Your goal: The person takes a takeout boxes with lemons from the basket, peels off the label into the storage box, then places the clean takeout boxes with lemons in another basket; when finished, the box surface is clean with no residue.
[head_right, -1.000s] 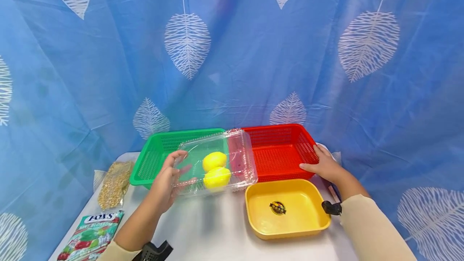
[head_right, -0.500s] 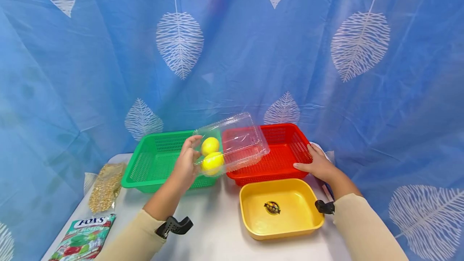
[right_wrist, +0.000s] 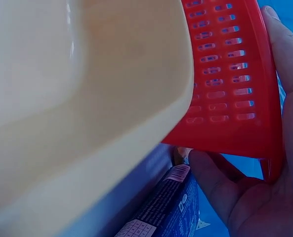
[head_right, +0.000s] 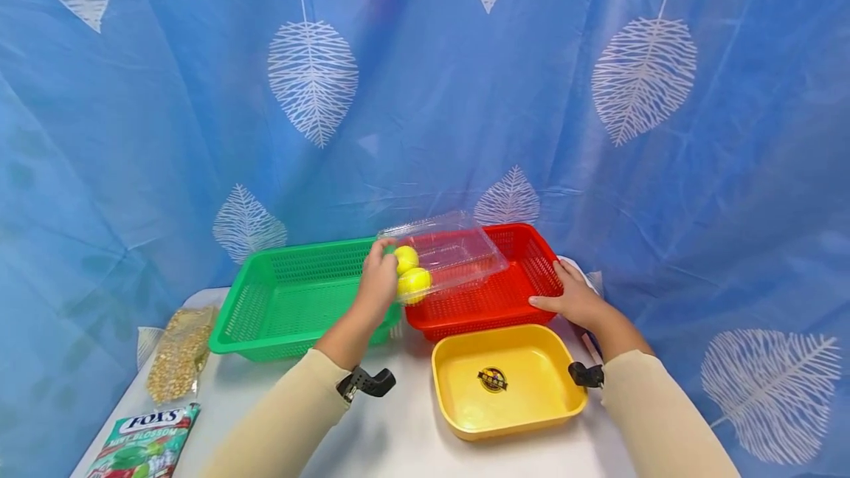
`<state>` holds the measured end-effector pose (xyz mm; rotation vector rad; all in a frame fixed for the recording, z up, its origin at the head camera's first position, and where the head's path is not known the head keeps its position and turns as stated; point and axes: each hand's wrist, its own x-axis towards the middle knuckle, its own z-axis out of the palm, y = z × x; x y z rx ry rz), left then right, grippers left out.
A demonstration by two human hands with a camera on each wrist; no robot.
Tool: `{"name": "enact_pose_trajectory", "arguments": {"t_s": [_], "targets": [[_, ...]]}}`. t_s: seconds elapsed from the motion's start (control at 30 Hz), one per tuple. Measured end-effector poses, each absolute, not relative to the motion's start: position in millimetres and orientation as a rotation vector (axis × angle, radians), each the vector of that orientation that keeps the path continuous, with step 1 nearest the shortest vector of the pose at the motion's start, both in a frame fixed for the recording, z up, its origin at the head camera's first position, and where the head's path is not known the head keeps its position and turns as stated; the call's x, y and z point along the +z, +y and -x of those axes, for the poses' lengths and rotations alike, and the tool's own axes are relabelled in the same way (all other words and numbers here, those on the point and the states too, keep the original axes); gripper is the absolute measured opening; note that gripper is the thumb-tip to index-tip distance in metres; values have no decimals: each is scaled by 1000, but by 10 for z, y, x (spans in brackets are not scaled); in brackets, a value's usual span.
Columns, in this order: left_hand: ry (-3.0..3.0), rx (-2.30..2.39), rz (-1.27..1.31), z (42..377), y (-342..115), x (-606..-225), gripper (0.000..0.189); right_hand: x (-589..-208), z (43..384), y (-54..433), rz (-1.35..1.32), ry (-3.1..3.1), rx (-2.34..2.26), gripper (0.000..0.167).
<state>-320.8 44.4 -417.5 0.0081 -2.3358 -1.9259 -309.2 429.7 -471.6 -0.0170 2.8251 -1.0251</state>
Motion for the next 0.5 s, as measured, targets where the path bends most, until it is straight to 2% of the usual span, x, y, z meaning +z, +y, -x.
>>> {"name": "enact_pose_trajectory", "arguments": {"t_s": [0.5], "targets": [[-2480,-1726,64,3388,865,-4324,44,-4694,3083,4286,47,2848,-1031,121]]}}
